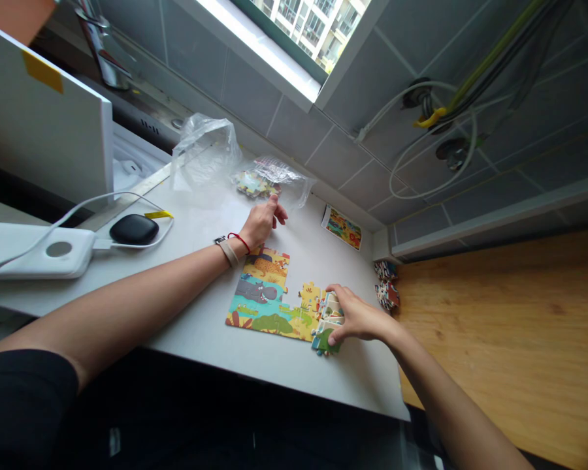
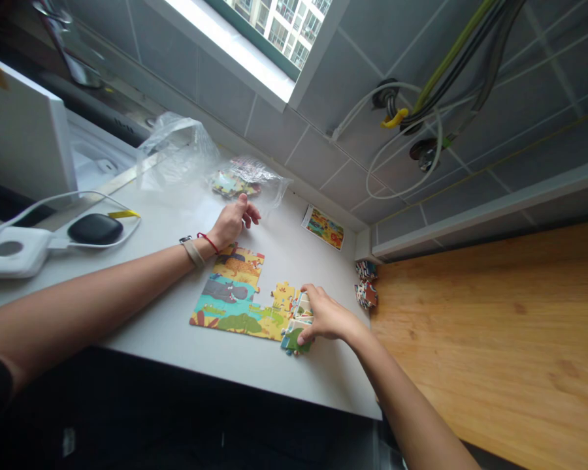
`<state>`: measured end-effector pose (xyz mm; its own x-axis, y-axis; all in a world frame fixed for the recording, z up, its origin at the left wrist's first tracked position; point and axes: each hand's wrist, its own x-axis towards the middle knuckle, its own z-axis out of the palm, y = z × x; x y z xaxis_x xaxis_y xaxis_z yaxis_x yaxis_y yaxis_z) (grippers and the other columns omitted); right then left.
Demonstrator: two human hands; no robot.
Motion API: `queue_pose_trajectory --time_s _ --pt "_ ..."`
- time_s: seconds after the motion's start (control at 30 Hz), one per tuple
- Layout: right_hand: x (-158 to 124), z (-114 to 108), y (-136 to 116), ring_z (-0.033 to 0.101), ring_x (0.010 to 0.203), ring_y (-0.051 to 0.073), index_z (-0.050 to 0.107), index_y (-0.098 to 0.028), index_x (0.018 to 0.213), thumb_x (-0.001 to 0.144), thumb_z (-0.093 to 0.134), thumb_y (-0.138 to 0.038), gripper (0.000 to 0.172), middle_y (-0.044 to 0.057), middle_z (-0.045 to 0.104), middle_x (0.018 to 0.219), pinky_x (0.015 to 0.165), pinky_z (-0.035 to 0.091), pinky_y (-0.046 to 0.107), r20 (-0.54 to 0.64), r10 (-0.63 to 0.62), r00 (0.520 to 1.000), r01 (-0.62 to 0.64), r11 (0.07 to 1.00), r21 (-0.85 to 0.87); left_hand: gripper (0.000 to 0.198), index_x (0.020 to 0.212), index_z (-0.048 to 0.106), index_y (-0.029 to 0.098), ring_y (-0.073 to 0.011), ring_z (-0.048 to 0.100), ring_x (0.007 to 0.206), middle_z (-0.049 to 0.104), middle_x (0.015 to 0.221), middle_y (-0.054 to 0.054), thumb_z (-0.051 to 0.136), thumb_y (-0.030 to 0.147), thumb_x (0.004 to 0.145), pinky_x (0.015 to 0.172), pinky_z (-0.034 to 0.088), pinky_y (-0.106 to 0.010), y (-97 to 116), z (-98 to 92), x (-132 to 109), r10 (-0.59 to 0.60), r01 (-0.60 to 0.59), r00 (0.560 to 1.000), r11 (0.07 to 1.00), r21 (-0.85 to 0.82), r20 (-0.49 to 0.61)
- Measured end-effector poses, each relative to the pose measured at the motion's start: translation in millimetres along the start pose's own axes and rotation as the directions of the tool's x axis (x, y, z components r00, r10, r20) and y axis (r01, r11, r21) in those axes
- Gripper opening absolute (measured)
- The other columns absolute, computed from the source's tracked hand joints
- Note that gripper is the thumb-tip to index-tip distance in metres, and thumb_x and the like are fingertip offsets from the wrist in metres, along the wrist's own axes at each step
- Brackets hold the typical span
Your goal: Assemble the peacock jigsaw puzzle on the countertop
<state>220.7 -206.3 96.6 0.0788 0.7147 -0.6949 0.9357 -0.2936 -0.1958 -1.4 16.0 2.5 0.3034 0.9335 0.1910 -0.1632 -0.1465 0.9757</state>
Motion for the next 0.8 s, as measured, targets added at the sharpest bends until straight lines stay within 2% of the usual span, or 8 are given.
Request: queue_pose_trajectory --time_s 0.1,0.2,0.37,0.43,0.5,0.6,0.67,0.8 --pt "-3 -5 -9 0.059 0.124 0.036 0.051 -0.028 0.140 0.049 0.103 -0.044 0.105 0.010 0.053 0.132 0.100 0.050 0.043 -0.055 0.023 0.998 -0.028 0.996 -0.085 0.090 0.070 0.070 0.019 -0.0147 0.055 0.055 0.070 0.067 -0.008 0.017 0.086 0.099 0.058 0.045 -0.031 0 -0.1 0 0.001 -0.001 1.000 1.000 0.008 -0.003" --pt "-7 -9 -15 0.059 0.121 0.035 0.054 -0.026 0.129 0.049 0.103 -0.039 0.094 0.010 0.055 0.129 0.098 0.049 0.040 -0.100 0.018 0.995 -0.029 0.994 -0.103 0.090 0.071 0.070 0.019 -0.0152 0.055 0.055 0.071 0.068 -0.009 0.017 0.086 0.098 0.058 0.044 -0.032 1 -0.3 -1 -0.005 0.005 1.000 1.000 0.011 -0.004" --pt "-15 -7 -11 0.065 0.102 0.030 0.047 -0.026 0.131 0.054 0.100 -0.036 0.094 0.007 0.066 0.117 0.085 0.050 0.036 -0.067 0.014 0.998 -0.010 0.999 0.047 0.089 0.071 0.070 0.019 -0.0153 0.056 0.056 0.071 0.068 -0.009 0.019 0.087 0.098 0.058 0.044 -0.032 -1 -0.1 0 0.002 -0.002 1.000 1.000 0.000 -0.002" --pt "-18 -4 -6 0.065 0.103 0.030 0.049 -0.025 0.130 0.053 0.101 -0.036 0.094 0.007 0.066 0.118 0.085 0.050 0.035 -0.095 -0.030 0.995 0.040 0.994 0.101 0.089 0.071 0.070 0.019 -0.0152 0.056 0.056 0.071 0.069 -0.009 0.020 0.087 0.098 0.058 0.044 -0.032 -3 -0.1 0 0.001 -0.001 1.000 1.000 -0.003 0.002" --pt "-21 -2 -2 0.065 0.103 0.029 0.055 -0.024 0.118 0.051 0.102 -0.038 0.083 0.006 0.067 0.115 0.084 0.050 0.034 -0.131 -0.071 0.989 0.087 0.989 0.120 0.088 0.071 0.070 0.019 -0.0151 0.056 0.056 0.071 0.069 -0.009 0.020 0.087 0.098 0.058 0.044 -0.032 -4 -0.2 0 0.008 -0.008 1.000 1.000 -0.009 0.006" --pt "-24 -1 2 0.064 0.089 0.026 0.058 -0.024 0.099 0.052 0.101 -0.041 0.066 0.001 0.069 0.097 0.074 0.048 0.031 -0.136 -0.078 0.988 0.100 0.982 0.158 0.088 0.071 0.069 0.019 -0.0152 0.056 0.056 0.071 0.068 -0.009 0.021 0.088 0.097 0.058 0.044 -0.032 -5 -0.3 0 0.017 -0.017 1.000 1.000 -0.016 0.004" --pt "-26 -2 5 0.063 0.083 0.023 0.058 -0.024 0.096 0.055 0.100 -0.042 0.062 0.000 0.069 0.090 0.069 0.046 0.030 -0.127 -0.074 0.989 0.098 0.975 0.199 0.089 0.071 0.069 0.019 -0.0152 0.056 0.056 0.070 0.068 -0.009 0.020 0.089 0.096 0.059 0.044 -0.032 -5 -0.3 0 0.015 -0.015 1.000 1.000 -0.016 0.004" --pt "-28 -4 10 0.064 0.082 0.023 0.058 -0.023 0.094 0.059 0.098 -0.040 0.056 -0.001 0.071 0.088 0.069 0.045 0.029 -0.139 -0.092 0.986 0.120 0.970 0.213 0.091 0.071 0.069 0.018 -0.0145 0.056 0.055 0.069 0.067 -0.009 0.020 0.091 0.095 0.058 0.044 -0.031 -4 -0.2 0 0.011 -0.010 1.000 1.000 -0.023 0.009"
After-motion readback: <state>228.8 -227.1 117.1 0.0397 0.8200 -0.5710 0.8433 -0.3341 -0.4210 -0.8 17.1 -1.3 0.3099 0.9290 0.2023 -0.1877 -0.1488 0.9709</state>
